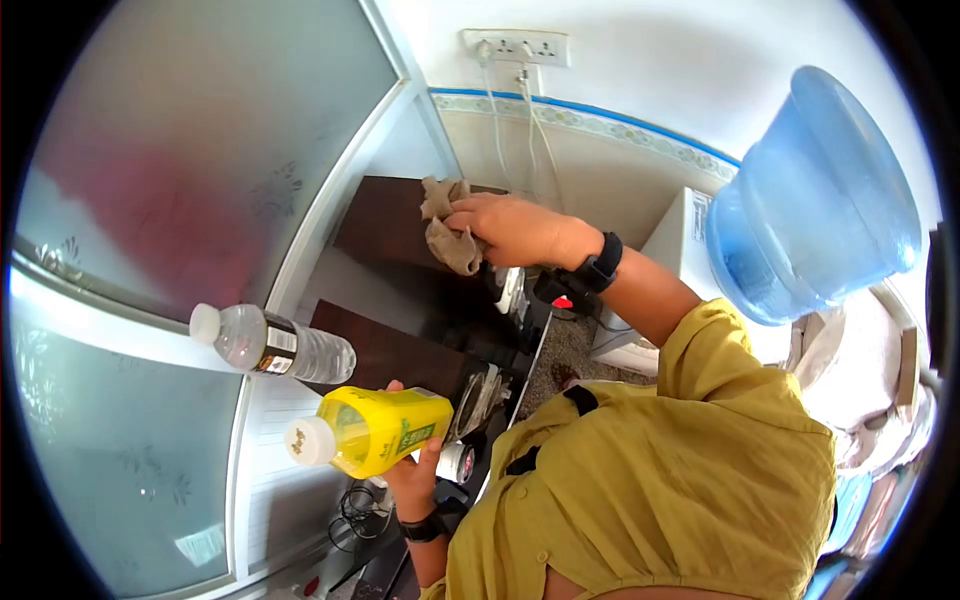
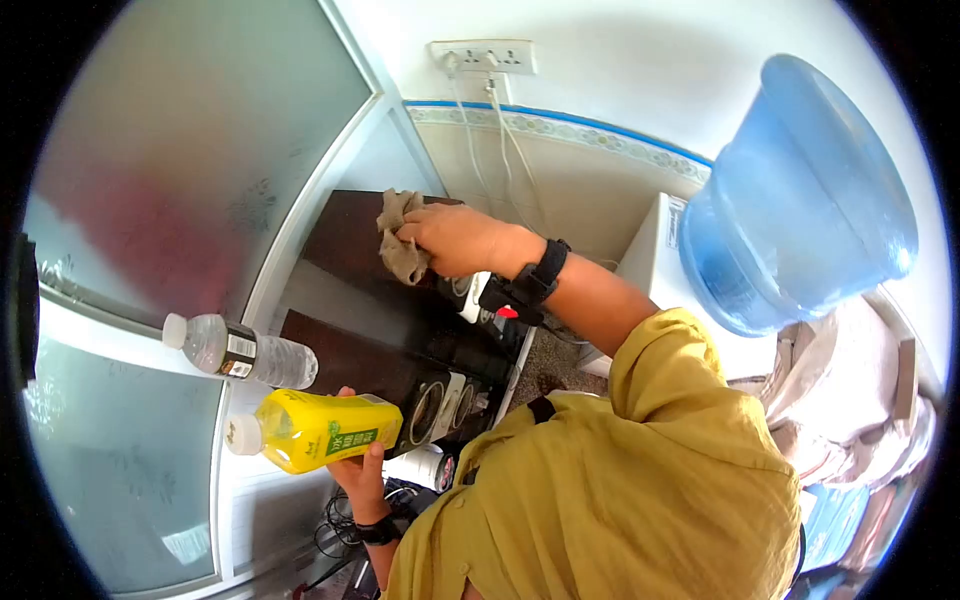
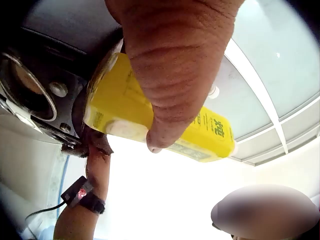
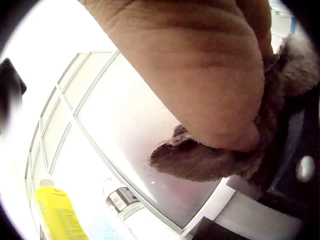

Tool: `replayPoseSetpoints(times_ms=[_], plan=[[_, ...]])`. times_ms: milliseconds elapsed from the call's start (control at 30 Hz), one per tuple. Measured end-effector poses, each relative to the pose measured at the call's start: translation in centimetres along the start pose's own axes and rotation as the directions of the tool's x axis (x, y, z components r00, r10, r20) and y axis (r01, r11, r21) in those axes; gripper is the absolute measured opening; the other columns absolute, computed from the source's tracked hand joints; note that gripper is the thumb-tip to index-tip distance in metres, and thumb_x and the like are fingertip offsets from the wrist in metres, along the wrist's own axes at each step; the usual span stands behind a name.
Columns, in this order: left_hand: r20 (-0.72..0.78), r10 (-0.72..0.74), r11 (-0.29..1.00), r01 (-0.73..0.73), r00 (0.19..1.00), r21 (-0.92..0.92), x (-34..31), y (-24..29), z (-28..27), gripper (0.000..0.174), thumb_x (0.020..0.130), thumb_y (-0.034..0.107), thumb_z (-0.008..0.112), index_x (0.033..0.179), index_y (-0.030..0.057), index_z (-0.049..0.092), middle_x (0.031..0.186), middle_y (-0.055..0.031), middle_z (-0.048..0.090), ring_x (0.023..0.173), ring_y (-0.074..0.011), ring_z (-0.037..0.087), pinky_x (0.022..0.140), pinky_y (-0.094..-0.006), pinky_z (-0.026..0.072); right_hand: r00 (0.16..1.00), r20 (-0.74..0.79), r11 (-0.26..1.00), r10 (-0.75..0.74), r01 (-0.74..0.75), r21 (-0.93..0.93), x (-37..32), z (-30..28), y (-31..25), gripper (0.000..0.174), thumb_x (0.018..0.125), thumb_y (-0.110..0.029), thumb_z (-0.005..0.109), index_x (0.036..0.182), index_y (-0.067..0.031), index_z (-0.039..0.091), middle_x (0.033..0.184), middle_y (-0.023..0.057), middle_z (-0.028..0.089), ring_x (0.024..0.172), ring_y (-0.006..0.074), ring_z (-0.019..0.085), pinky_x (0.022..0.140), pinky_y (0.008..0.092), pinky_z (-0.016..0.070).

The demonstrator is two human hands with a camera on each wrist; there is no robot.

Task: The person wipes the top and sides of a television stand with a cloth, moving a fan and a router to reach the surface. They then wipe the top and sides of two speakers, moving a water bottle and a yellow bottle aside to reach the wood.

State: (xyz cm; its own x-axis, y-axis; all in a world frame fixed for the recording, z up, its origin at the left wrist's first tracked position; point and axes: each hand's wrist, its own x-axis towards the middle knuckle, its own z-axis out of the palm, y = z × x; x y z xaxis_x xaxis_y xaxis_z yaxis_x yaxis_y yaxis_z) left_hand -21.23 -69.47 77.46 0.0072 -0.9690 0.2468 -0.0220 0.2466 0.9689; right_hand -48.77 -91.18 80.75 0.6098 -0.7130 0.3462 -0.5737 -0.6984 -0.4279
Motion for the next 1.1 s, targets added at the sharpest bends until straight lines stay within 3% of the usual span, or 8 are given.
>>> replayPoseSetpoints(times_ms=[200, 467, 700, 767, 833, 900, 1033, 1100], plan=[[0.006, 0.082, 0.993, -0.082, 0.997, 0.086, 0.2, -0.8, -0.3, 0.086, 0.085, 0.024, 0.072, 0.148, -0.002, 0.02, 0.147, -0.0224, 0.038, 0.133, -0.0321, 0.041, 0.109, -0.0454, 0.0354, 0.998, -0.051, 0.995, -0.021, 0.016, -0.099, -3.4, 1.0, -3.2, 0.05, 0.066, -0.001, 0.067, 0.116, -0.0033, 0.059, 0.113, 0.0115, 0.058, 0.113, 0.0326, 0.052, 0.098, 0.0377, 0.0438], [-0.02, 0.077, 0.988, -0.073, 0.997, 0.135, 0.5, -0.1, 0.2, 0.089, 0.085, 0.031, 0.072, 0.148, -0.0031, 0.019, 0.145, -0.0229, 0.04, 0.131, -0.0331, 0.043, 0.109, -0.0452, 0.0349, 0.988, -0.11, 0.993, -0.111, 0.106, -0.048, -4.9, 2.9, -5.4, 0.04, 0.07, -0.01, 0.067, 0.109, -0.0043, 0.06, 0.11, 0.0101, 0.059, 0.108, 0.0297, 0.054, 0.097, 0.0357, 0.0435], [-0.027, 0.038, 0.989, -0.033, 0.999, 0.146, 0.4, 0.2, 0.3, 0.09, 0.086, 0.034, 0.072, 0.148, -0.0038, 0.019, 0.145, -0.0238, 0.039, 0.132, -0.0343, 0.042, 0.109, -0.0454, 0.0352, 0.974, -0.225, 0.996, 0.016, -0.035, -0.077, -4.8, 2.1, -3.6, 0.035, 0.07, -0.006, 0.065, 0.105, -0.0034, 0.061, 0.105, 0.0095, 0.059, 0.105, 0.0299, 0.057, 0.092, 0.0367, 0.0468], [-0.031, 0.038, 0.991, -0.034, 0.999, 0.131, 0.3, 0.3, 0.4, 0.089, 0.085, 0.033, 0.073, 0.147, -0.0029, 0.02, 0.146, -0.0227, 0.037, 0.132, -0.0343, 0.042, 0.109, -0.0452, 0.0352, 0.98, -0.189, 0.993, 0.058, -0.077, -0.09, -5.2, 0.9, -2.6, 0.042, 0.073, 0.0, 0.06, 0.114, -0.0063, 0.06, 0.121, 0.0124, 0.059, 0.115, 0.0318, 0.055, 0.095, 0.0378, 0.0466], [-0.031, 0.061, 0.99, -0.057, 0.998, 0.131, 0.3, 0.2, 0.2, 0.089, 0.084, 0.031, 0.075, 0.147, -0.0018, 0.022, 0.147, -0.0213, 0.036, 0.132, -0.0344, 0.042, 0.109, -0.0451, 0.035, 0.964, -0.185, 0.98, 0.192, -0.198, -0.009, -5.3, -0.1, -1.4, 0.046, 0.076, 0.001, 0.058, 0.121, -0.0091, 0.059, 0.13, 0.0148, 0.056, 0.117, 0.0332, 0.055, 0.096, 0.0395, 0.047], [-0.021, 0.04, 0.993, -0.037, 0.999, 0.115, -0.1, 0.6, 0.1, 0.091, 0.081, 0.027, 0.079, 0.147, 0.0009, 0.023, 0.148, -0.0189, 0.035, 0.134, -0.0336, 0.039, 0.11, -0.0449, 0.0333, 0.946, -0.261, 0.98, 0.191, -0.2, -0.007, -5.3, -0.6, 0.7, 0.046, 0.079, -0.002, 0.059, 0.124, -0.01, 0.056, 0.131, 0.017, 0.055, 0.114, 0.0354, 0.056, 0.095, 0.042, 0.0478], [-0.143, 0.045, 0.974, -0.011, 0.989, 0.227, -1.2, 0.6, -1.0, 0.089, 0.079, 0.026, 0.079, 0.145, -0.0029, 0.026, 0.143, -0.0166, 0.042, 0.126, -0.0267, 0.046, 0.106, -0.0409, 0.0363, 0.861, -0.36, 0.933, 0.36, -0.328, 0.148, -5.4, -0.6, 4.9, 0.043, 0.082, -0.01, 0.063, 0.125, -0.0062, 0.056, 0.118, 0.0205, 0.062, 0.109, 0.0399, 0.058, 0.091, 0.0401, 0.0489], [-0.2, 0.075, 0.972, -0.026, 0.977, 0.235, -0.8, 1.3, -1.1, 0.086, 0.078, 0.026, 0.081, 0.141, -0.0035, 0.031, 0.138, -0.0156, 0.045, 0.122, -0.0255, 0.049, 0.104, -0.0399, 0.0381, 0.81, -0.394, 0.9, 0.435, -0.375, 0.222, -5.9, -0.7, 5.9, 0.045, 0.084, -0.007, 0.062, 0.129, -0.0063, 0.055, 0.115, 0.0201, 0.065, 0.109, 0.0366, 0.061, 0.09, 0.0368, 0.0488]])
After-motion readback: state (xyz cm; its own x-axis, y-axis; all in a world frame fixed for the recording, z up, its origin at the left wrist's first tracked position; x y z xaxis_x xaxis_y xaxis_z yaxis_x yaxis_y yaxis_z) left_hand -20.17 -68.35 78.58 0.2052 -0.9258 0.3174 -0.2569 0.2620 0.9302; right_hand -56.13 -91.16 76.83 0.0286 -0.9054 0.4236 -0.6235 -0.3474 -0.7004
